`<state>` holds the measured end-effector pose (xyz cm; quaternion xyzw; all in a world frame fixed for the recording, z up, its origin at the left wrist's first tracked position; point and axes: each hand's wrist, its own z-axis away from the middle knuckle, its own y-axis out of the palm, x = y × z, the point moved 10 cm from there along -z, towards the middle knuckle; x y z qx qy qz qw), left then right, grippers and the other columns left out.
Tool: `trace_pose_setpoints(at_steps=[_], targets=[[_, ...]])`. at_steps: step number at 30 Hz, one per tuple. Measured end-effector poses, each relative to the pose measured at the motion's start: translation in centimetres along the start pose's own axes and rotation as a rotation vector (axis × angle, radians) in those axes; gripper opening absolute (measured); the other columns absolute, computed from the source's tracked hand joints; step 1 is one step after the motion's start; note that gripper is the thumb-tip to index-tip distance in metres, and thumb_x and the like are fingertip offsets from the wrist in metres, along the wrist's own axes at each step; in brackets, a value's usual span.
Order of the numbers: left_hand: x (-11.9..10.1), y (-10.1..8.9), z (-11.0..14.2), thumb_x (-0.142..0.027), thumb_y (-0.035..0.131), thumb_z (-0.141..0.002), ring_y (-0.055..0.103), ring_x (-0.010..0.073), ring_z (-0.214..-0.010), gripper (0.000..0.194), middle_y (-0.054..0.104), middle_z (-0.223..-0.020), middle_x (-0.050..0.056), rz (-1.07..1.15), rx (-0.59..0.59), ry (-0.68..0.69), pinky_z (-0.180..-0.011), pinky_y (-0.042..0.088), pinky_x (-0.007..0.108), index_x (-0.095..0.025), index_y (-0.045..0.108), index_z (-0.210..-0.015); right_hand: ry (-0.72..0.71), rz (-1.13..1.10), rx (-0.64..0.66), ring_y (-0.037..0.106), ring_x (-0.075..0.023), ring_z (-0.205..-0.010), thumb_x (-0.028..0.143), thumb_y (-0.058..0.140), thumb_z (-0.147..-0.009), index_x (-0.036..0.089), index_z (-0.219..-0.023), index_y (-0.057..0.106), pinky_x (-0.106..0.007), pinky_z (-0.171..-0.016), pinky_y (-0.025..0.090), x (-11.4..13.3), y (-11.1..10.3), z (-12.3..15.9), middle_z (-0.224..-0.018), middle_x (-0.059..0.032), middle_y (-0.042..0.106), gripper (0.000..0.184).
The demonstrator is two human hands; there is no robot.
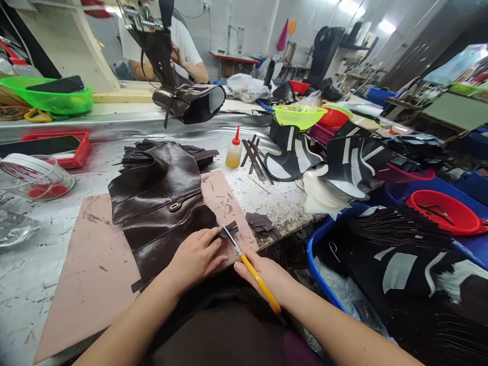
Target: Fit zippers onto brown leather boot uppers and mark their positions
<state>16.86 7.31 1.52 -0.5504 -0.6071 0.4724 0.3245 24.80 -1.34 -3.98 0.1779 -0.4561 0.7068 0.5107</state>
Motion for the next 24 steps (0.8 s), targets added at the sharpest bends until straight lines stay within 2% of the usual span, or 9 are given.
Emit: trace_pose_setpoints(at_steps=[4, 6, 9, 11, 13, 16, 18, 21, 24], targets=[[-0.1, 0.0, -0.1, -0.037, 0.051, -0.083, 0.053, 0.024, -0.098, 0.029, 0.056, -0.117, 0.01, -0.019, 0.02, -0.003, -0.084, 0.046, 0.038, -0.014, 0.06, -0.098, -0.056, -0.016, -0.053, 0.038, -0.0088, -0.042, 0.056, 0.043, -0.082, 0.021, -0.085, 0.053, -0.021, -0.041, 0.033, 1.0, -0.3, 0.1, -0.054, 0.0049, 0.043, 0.037], [-0.1, 0.1, -0.1, -0.038, 0.05, -0.084, 0.053, 0.0238, -0.098, 0.03, 0.057, -0.116, 0.01, -0.039, 0.024, -0.003, -0.084, 0.046, 0.037, -0.014, 0.061, -0.098, -0.025, -0.063, -0.08, 0.035, -0.0085, -0.041, 0.058, 0.044, -0.08, 0.021, -0.077, 0.05, -0.021, -0.041, 0.032, 0.7, -0.3, 0.4, -0.05, 0.0059, 0.038, 0.038], [-0.2, -0.1, -0.1, -0.039, 0.049, -0.085, 0.053, 0.0237, -0.099, 0.033, 0.058, -0.115, 0.01, -0.059, 0.009, 0.005, -0.083, 0.045, 0.036, -0.014, 0.061, -0.101, 0.042, -0.119, -0.132, 0.032, -0.0087, -0.039, 0.061, 0.039, -0.079, 0.021, -0.077, 0.048, -0.021, -0.038, 0.03, -0.5, -1.3, 0.7, -0.049, 0.0068, 0.034, 0.041], [-0.2, -0.1, -0.1, -0.04, 0.048, -0.085, 0.053, 0.0236, -0.099, 0.035, 0.058, -0.116, 0.009, -0.07, -0.002, 0.007, -0.083, 0.045, 0.036, -0.014, 0.061, -0.104, 0.099, -0.067, -0.223, 0.036, -0.0105, -0.039, 0.06, 0.036, -0.08, 0.021, -0.084, 0.051, -0.022, -0.038, 0.031, -1.7, -3.9, 0.7, -0.049, 0.006, 0.036, 0.042], [-0.2, -0.2, -0.2, -0.04, 0.048, -0.085, 0.052, 0.0235, -0.099, 0.036, 0.058, -0.117, 0.009, -0.085, -0.012, 0.011, -0.084, 0.045, 0.036, -0.014, 0.06, -0.105, 0.167, 0.164, -0.384, 0.047, -0.0144, -0.045, 0.057, 0.041, -0.078, 0.021, -0.098, 0.054, -0.024, -0.043, 0.037, -3.0, -8.5, 0.7, -0.053, 0.0032, 0.046, 0.043], [-0.3, -0.4, -0.3, -0.04, 0.046, -0.086, 0.052, 0.0236, -0.099, 0.037, 0.057, -0.12, 0.009, -0.109, -0.017, 0.015, -0.083, 0.045, 0.036, -0.013, 0.061, -0.107, 0.257, 0.636, -0.633, 0.06, -0.0246, -0.061, 0.047, 0.053, -0.074, 0.016, -0.113, 0.053, -0.033, -0.055, 0.043, -3.7, -15.9, 0.5, -0.066, -0.0066, 0.061, 0.05], [-0.2, -0.5, -0.4, -0.039, 0.047, -0.085, 0.053, 0.0236, -0.099, 0.037, 0.053, -0.126, 0.009, -0.118, -0.013, 0.006, -0.083, 0.045, 0.036, -0.014, 0.06, -0.109, 0.234, 0.743, -0.701, 0.062, -0.0307, -0.073, 0.036, 0.053, -0.075, 0.011, -0.111, 0.056, -0.039, -0.062, 0.045, -3.6, -18.6, -0.6, -0.081, -0.0154, 0.066, 0.044], [-0.3, -0.5, -0.5, -0.038, 0.049, -0.084, 0.053, 0.024, -0.1, 0.037, 0.048, -0.132, 0.01, -0.122, 0.015, -0.007, -0.084, 0.045, 0.038, -0.015, 0.059, -0.111, 0.033, 0.773, -0.699, 0.057, -0.0323, -0.099, 0.02, 0.047, -0.078, 0.012, -0.105, 0.062, -0.046, -0.082, 0.042, -1.4, -18.6, -3.6, -0.11, -0.0202, 0.061, 0.032], [-0.3, -0.1, -0.6, -0.037, 0.048, -0.084, 0.053, 0.0247, -0.1, 0.037, 0.053, -0.127, 0.008, -0.113, 0.058, -0.015, -0.085, 0.045, 0.039, -0.015, 0.058, -0.112, -0.286, 0.78, -0.53, 0.053, -0.0225, -0.11, 0.015, 0.048, -0.078, 0.02, -0.1, 0.066, -0.036, -0.094, 0.037, 2.4, -14.7, -7.4, -0.117, -0.0087, 0.061, 0.029]])
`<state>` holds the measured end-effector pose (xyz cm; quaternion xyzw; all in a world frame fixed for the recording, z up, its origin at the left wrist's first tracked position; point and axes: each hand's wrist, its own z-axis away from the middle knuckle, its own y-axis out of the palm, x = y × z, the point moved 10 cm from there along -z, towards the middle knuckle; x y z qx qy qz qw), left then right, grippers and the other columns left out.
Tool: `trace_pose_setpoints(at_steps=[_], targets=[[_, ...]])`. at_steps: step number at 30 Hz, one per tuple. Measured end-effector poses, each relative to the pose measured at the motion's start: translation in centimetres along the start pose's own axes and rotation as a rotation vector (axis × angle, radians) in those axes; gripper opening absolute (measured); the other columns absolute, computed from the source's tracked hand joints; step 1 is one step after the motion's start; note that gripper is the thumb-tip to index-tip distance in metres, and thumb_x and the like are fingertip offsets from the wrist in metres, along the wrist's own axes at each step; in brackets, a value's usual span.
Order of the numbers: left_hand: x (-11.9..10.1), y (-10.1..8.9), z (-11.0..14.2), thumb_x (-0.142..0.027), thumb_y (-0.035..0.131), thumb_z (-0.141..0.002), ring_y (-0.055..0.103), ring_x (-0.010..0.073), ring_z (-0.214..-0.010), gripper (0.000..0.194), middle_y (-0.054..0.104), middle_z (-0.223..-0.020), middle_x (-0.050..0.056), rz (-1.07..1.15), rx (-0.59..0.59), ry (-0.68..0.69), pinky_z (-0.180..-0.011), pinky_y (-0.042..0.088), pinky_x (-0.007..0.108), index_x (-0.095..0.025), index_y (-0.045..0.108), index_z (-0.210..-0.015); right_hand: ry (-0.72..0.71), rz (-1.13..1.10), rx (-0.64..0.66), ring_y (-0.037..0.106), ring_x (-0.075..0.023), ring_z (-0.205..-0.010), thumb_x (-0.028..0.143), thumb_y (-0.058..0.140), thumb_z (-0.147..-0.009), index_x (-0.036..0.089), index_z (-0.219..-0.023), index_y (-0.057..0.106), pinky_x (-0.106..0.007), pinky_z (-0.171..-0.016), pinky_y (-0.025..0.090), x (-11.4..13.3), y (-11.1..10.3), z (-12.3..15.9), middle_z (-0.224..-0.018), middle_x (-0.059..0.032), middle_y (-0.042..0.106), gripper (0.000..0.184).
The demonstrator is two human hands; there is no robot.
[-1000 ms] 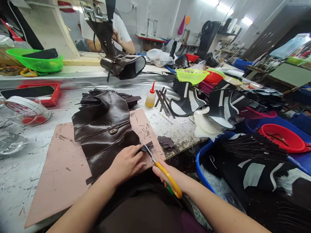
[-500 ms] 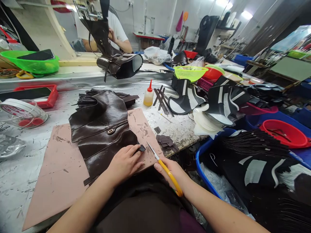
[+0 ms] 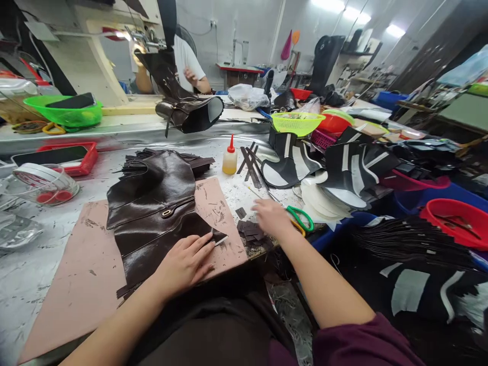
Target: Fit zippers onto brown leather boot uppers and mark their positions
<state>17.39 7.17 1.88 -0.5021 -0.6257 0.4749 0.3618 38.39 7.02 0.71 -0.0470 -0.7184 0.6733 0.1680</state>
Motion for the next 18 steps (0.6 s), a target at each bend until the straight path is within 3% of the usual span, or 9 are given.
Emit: trace_pose_setpoints(at_steps=[2, 4, 9, 13, 18], targets=[[0.1, 0.1, 0.0, -0.037, 0.047, -0.085, 0.054, 0.0247, -0.101, 0.037, 0.057, -0.123, 0.008, 0.014, 0.011, -0.01, -0.086, 0.046, 0.039, -0.014, 0.057, -0.112, -0.193, -0.083, 0.065, 0.057, -0.0177, -0.103, 0.015, 0.053, -0.076, 0.024, -0.095, 0.068, -0.029, -0.091, 0.041, 3.2, 1.5, -1.5, -0.107, -0.0022, 0.066, 0.026], [0.3, 0.1, 0.0, -0.035, 0.045, -0.085, 0.055, 0.0237, -0.101, 0.037, 0.059, -0.119, 0.01, 0.036, 0.012, -0.017, -0.087, 0.046, 0.038, -0.012, 0.056, -0.112, -0.294, -0.148, 0.09, 0.061, -0.017, -0.095, 0.013, 0.053, -0.076, 0.024, -0.093, 0.069, -0.028, -0.087, 0.043, 4.7, 2.2, -2.4, -0.099, -0.0018, 0.069, 0.025], [0.3, -0.2, -0.2, -0.028, 0.041, -0.086, 0.058, 0.0189, -0.097, 0.03, 0.063, -0.11, 0.008, 0.057, 0.05, -0.039, -0.087, 0.047, 0.032, -0.013, 0.056, -0.108, -0.288, -0.261, 0.013, 0.062, -0.0177, -0.09, 0.013, 0.047, -0.079, 0.019, -0.108, 0.062, -0.032, -0.083, 0.046, 3.1, 1.7, -2.2, -0.097, -0.0051, 0.069, 0.033], [-0.3, -0.1, -0.8, -0.022, 0.041, -0.086, 0.058, 0.0202, -0.097, 0.033, 0.06, -0.114, 0.011, 0.014, 0.15, -0.072, -0.084, 0.049, 0.032, -0.01, 0.051, -0.114, -0.278, -0.304, 0.006, 0.061, -0.0189, -0.092, 0.017, 0.054, -0.075, 0.019, -0.094, 0.066, -0.033, -0.083, 0.047, 1.9, 2.2, -1.4, -0.096, -0.0056, 0.069, 0.022], [-0.2, 0.6, -1.2, -0.009, 0.042, -0.076, 0.058, 0.0195, -0.079, 0.031, 0.064, -0.092, 0.009, -0.043, 0.262, -0.157, -0.066, 0.051, 0.031, -0.014, 0.053, -0.105, -0.259, -0.312, -0.045, 0.062, -0.0198, -0.087, 0.018, 0.048, -0.079, 0.02, -0.085, 0.068, -0.035, -0.083, 0.046, 2.3, 1.3, -1.3, -0.09, -0.0064, 0.07, 0.021]])
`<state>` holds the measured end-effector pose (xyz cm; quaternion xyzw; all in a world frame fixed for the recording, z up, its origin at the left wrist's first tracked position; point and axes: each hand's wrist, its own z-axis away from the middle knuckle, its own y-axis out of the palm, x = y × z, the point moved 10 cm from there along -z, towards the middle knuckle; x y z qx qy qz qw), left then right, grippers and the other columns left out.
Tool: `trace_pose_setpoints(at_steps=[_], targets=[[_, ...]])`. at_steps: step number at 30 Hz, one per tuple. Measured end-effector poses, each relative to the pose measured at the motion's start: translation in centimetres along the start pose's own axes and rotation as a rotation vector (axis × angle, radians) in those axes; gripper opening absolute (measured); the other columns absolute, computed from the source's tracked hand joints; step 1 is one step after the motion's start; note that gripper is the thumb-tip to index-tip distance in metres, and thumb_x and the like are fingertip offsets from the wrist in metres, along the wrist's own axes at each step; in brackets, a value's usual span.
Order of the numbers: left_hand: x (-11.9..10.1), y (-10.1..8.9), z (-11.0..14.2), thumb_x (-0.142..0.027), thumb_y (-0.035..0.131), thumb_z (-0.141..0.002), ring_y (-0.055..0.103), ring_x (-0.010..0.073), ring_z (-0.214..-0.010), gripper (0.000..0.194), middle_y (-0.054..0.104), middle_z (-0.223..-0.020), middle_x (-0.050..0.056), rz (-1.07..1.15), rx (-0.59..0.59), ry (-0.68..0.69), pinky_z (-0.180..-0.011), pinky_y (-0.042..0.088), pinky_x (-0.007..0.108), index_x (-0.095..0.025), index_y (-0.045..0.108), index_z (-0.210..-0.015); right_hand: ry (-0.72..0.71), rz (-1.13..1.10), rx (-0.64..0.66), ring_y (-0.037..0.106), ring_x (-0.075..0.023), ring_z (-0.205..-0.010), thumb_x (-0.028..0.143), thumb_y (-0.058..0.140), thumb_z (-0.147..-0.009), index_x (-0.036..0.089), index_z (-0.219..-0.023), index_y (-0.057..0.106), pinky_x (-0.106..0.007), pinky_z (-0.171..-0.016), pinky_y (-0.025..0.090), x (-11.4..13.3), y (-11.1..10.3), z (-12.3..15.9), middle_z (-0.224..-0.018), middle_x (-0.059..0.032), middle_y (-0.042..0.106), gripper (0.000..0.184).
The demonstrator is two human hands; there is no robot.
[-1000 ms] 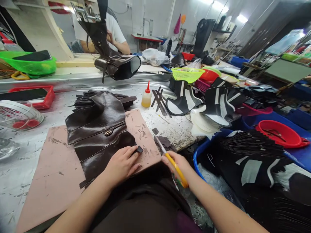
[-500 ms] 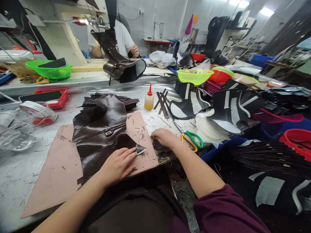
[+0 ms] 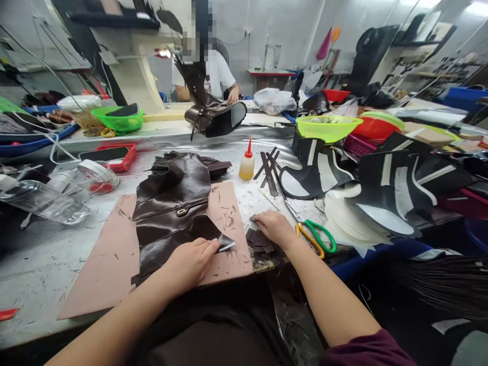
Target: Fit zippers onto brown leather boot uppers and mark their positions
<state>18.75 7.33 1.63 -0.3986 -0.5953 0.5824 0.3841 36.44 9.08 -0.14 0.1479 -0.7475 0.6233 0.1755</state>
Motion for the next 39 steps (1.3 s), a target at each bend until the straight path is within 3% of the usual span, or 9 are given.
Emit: trace_pose_setpoints(at_steps=[3, 7, 13, 18, 20, 24, 27, 35, 39], targets=[[0.1, 0.1, 0.0, -0.008, 0.045, -0.072, 0.057, 0.0189, -0.073, 0.026, 0.063, -0.087, 0.009, -0.026, -0.03, -0.005, -0.06, 0.05, 0.03, -0.014, 0.054, -0.095, 0.05, -0.005, -0.032, 0.063, -0.0167, -0.074, 0.018, 0.043, -0.08, 0.019, -0.088, 0.066, -0.03, -0.07, 0.049, 0.5, -1.1, 0.7, -0.084, -0.005, 0.069, 0.024], [0.4, 0.2, 0.3, -0.007, 0.046, -0.07, 0.056, 0.0191, -0.071, 0.024, 0.062, -0.084, 0.008, -0.038, -0.089, -0.017, -0.059, 0.049, 0.03, -0.015, 0.054, -0.091, 0.073, 0.032, 0.031, 0.058, -0.0137, -0.057, 0.019, 0.046, -0.075, 0.019, -0.07, 0.064, -0.024, -0.053, 0.045, 1.3, -0.3, 2.4, -0.069, -0.0019, 0.064, 0.018], [0.4, 0.0, 0.6, -0.008, 0.045, -0.072, 0.056, 0.0182, -0.071, 0.021, 0.064, -0.084, 0.007, -0.025, -0.157, -0.015, -0.06, 0.049, 0.029, -0.016, 0.055, -0.089, 0.066, 0.179, 0.045, 0.058, -0.021, -0.073, 0.012, 0.038, -0.08, 0.018, -0.079, 0.063, -0.031, -0.065, 0.042, 2.5, 1.1, 4.0, -0.076, -0.0083, 0.063, 0.026], [0.7, -0.1, 0.8, -0.01, 0.046, -0.073, 0.057, 0.0182, -0.072, 0.021, 0.065, -0.082, 0.006, 0.008, -0.215, -0.035, -0.061, 0.048, 0.028, -0.015, 0.056, -0.091, 0.071, 0.257, -0.017, 0.057, -0.0196, -0.068, 0.014, 0.037, -0.084, 0.017, -0.098, 0.062, -0.03, -0.06, 0.041, 3.3, -0.6, 4.7, -0.088, -0.0107, 0.062, 0.03], [0.8, -0.1, 0.8, -0.011, 0.045, -0.075, 0.057, 0.0171, -0.069, 0.019, 0.065, -0.079, 0.005, 0.023, -0.24, -0.034, -0.06, 0.048, 0.028, -0.015, 0.056, -0.089, -0.069, 0.261, -0.084, 0.056, -0.0179, -0.069, 0.02, 0.038, -0.087, 0.018, -0.091, 0.064, -0.029, -0.062, 0.042, 5.8, -1.2, 4.5, -0.089, -0.0098, 0.061, 0.026], [0.7, -0.7, 0.9, -0.013, 0.045, -0.075, 0.056, 0.0166, -0.064, 0.014, 0.064, -0.072, 0.005, 0.039, -0.294, -0.025, -0.057, 0.045, 0.028, -0.015, 0.058, -0.081, -0.561, 0.186, -0.126, 0.055, -0.0202, -0.082, 0.019, 0.042, -0.087, 0.018, -0.089, 0.064, -0.033, -0.074, 0.041, 12.9, 0.2, 4.5, -0.091, -0.0091, 0.064, 0.022], [0.4, -1.4, 0.7, -0.018, 0.048, -0.076, 0.054, 0.0171, -0.062, 0.011, 0.062, -0.069, 0.004, 0.041, -0.338, -0.017, -0.054, 0.043, 0.028, -0.015, 0.058, -0.077, -0.662, 0.041, -0.134, 0.053, -0.0195, -0.071, 0.016, 0.042, -0.086, 0.017, -0.078, 0.063, -0.034, -0.068, 0.04, 14.3, 1.1, 3.7, -0.075, -0.0077, 0.065, 0.022], [0.1, -2.7, 1.1, -0.016, 0.041, -0.085, 0.052, 0.0133, -0.055, 0.024, 0.058, -0.06, 0.002, 0.052, -0.508, -0.008, -0.051, 0.038, 0.026, -0.016, 0.058, -0.067, -0.517, -0.246, -0.087, 0.057, -0.0125, -0.066, 0.005, 0.052, -0.074, 0.018, -0.075, 0.059, -0.022, -0.06, 0.046, 13.3, 0.7, 2.8, -0.07, -0.0019, 0.062, 0.015], [-0.4, -3.2, 2.1, -0.018, 0.042, -0.087, 0.051, 0.0111, -0.052, 0.027, 0.057, -0.055, 0.0, 0.081, -0.565, 0.023, -0.052, 0.038, 0.025, -0.016, 0.057, -0.065, -0.301, -0.41, 0.054, 0.056, -0.0122, -0.063, 0.004, 0.059, -0.069, 0.019, -0.07, 0.059, -0.022, -0.057, 0.045, 12.7, 1.9, 2.7, -0.067, 0.0005, 0.061, 0.015]])
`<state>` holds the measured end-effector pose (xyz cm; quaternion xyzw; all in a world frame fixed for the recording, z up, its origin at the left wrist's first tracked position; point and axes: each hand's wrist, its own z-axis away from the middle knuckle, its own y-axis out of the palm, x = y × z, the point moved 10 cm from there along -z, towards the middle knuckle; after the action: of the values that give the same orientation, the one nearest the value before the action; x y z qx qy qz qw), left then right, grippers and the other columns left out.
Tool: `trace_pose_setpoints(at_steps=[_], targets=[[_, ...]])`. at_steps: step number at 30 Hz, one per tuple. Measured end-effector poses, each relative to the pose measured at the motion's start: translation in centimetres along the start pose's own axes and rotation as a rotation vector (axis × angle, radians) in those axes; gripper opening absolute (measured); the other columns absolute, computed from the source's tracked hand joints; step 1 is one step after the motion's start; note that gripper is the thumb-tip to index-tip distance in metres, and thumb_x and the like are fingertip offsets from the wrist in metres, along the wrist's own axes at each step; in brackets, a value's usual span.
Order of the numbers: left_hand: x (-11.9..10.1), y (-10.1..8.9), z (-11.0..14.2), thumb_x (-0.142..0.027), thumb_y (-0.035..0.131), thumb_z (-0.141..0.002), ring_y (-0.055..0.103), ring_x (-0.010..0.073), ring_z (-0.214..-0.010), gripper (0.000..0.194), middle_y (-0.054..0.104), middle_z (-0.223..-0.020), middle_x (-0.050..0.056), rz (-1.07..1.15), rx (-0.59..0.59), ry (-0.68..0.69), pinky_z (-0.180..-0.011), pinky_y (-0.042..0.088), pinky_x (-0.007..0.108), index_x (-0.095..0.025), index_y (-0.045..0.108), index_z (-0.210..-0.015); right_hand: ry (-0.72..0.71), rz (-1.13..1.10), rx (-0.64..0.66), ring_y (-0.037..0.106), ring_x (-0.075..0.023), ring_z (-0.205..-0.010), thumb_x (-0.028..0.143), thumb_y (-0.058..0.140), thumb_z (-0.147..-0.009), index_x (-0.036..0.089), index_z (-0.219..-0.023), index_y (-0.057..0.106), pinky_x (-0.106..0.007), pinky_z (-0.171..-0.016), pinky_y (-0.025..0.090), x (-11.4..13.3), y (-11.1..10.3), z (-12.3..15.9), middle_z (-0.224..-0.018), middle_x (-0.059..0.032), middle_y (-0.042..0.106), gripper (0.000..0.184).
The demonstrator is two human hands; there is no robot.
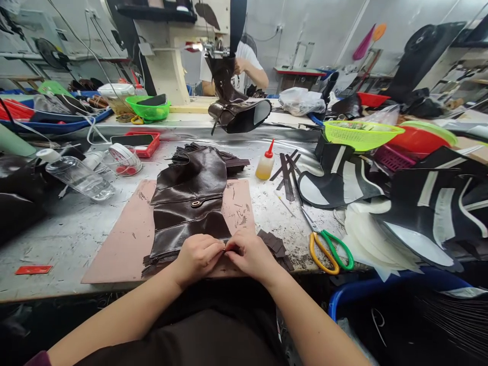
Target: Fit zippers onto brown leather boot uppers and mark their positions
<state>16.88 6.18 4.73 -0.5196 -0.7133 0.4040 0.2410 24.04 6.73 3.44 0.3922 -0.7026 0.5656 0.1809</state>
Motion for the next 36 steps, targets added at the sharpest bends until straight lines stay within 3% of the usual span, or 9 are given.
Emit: trace_pose_setpoints(at_steps=[5, 18, 22, 26, 29, 31, 32, 34, 36], targets=[[-0.7, -0.6, 0.6, -0.019, 0.041, -0.088, 0.052, 0.01, -0.052, 0.027, 0.056, -0.056, 0.001, 0.035, -0.009, 0.023, -0.055, 0.041, 0.023, -0.017, 0.058, -0.067, 0.2, -0.115, 0.012, 0.054, -0.0132, -0.062, 0.001, 0.057, -0.064, 0.019, -0.062, 0.055, -0.025, -0.059, 0.043, -1.1, 0.8, 0.5, -0.064, 0.0013, 0.058, 0.018], [-1.1, -2.1, 0.8, -0.014, 0.046, -0.084, 0.055, 0.0118, -0.058, 0.017, 0.061, -0.062, 0.002, 0.089, -0.054, 0.017, -0.056, 0.043, 0.024, -0.016, 0.056, -0.071, 0.13, -0.371, -0.084, 0.057, -0.0175, -0.085, 0.009, 0.052, -0.071, 0.021, -0.066, 0.056, -0.033, -0.078, 0.046, -0.2, -0.3, 2.7, -0.086, -0.0039, 0.061, 0.014], [-2.2, -1.9, 1.7, -0.02, 0.046, -0.085, 0.056, 0.0133, -0.059, 0.012, 0.064, -0.07, 0.003, 0.156, 0.068, 0.094, -0.055, 0.044, 0.025, -0.015, 0.056, -0.087, 0.284, -0.568, 0.225, 0.06, -0.0149, -0.069, 0.027, 0.057, -0.08, 0.02, -0.076, 0.062, -0.029, -0.067, 0.048, -0.6, 0.0, 5.5, -0.071, -0.0017, 0.063, 0.009], [-2.5, -2.7, 3.8, -0.058, 0.049, -0.078, 0.063, 0.0199, -0.082, 0.061, 0.066, -0.097, 0.011, 0.305, 0.253, 0.125, -0.073, 0.05, 0.031, -0.013, 0.044, -0.12, 0.261, -0.484, 0.485, 0.059, -0.0185, -0.09, 0.045, 0.044, -0.087, 0.018, -0.072, 0.07, -0.033, -0.084, 0.044, 0.4, -0.1, 6.4, -0.097, -0.0089, 0.062, 0.04], [1.3, -6.6, 5.9, -0.056, 0.053, -0.078, 0.062, 0.0217, -0.093, 0.053, 0.065, -0.101, 0.01, 0.137, 0.115, -0.052, -0.082, 0.049, 0.031, -0.019, 0.048, -0.115, 0.381, -0.445, 0.337, 0.057, -0.0192, -0.089, 0.051, 0.041, -0.086, 0.017, -0.071, 0.067, -0.033, -0.085, 0.043, -1.0, 0.0, 4.0, -0.096, -0.0083, 0.06, 0.046], [6.7, -9.6, 8.7, -0.046, 0.052, -0.082, 0.065, 0.0231, -0.081, 0.034, 0.067, -0.09, 0.009, -0.123, -0.037, -0.377, -0.079, 0.05, 0.036, -0.02, 0.053, -0.103, 0.477, -0.443, 0.171, 0.056, -0.0185, -0.083, 0.05, 0.046, -0.083, 0.018, -0.076, 0.065, -0.032, -0.079, 0.045, -2.3, 0.6, 1.9, -0.085, -0.005, 0.061, 0.037], [9.5, -10.3, 10.5, -0.055, 0.051, -0.078, 0.063, 0.0302, -0.087, 0.046, 0.066, -0.096, 0.014, -0.229, -0.037, -0.551, -0.082, 0.048, 0.045, -0.016, 0.053, -0.103, 0.491, -0.448, 0.098, 0.055, -0.0186, -0.084, 0.046, 0.051, -0.082, 0.019, -0.078, 0.063, -0.032, -0.08, 0.044, -2.5, 1.1, 0.7, -0.083, -0.0037, 0.061, 0.031], [13.4, -9.0, 13.5, -0.068, 0.05, -0.067, 0.051, 0.0417, -0.11, 0.071, 0.056, -0.117, 0.023, -0.192, 0.073, -0.751, -0.092, 0.039, 0.058, -0.011, 0.052, -0.108, 0.504, -0.449, 0.032, 0.054, -0.0167, -0.074, 0.042, 0.052, -0.081, 0.019, -0.073, 0.06, -0.031, -0.074, 0.045, -2.8, 2.5, -1.6, -0.073, -0.0006, 0.058, 0.026], [15.5, -7.1, 15.2, -0.068, 0.056, -0.058, 0.046, 0.0409, -0.117, 0.069, 0.055, -0.124, 0.015, 0.034, 0.109, -0.877, -0.1, 0.033, 0.059, -0.018, 0.053, -0.106, 0.509, -0.461, -0.04, 0.052, -0.0147, -0.067, 0.035, 0.053, -0.08, 0.019, -0.071, 0.056, -0.029, -0.068, 0.046, -2.8, 3.3, -3.6, -0.067, 0.0015, 0.054, 0.019]])
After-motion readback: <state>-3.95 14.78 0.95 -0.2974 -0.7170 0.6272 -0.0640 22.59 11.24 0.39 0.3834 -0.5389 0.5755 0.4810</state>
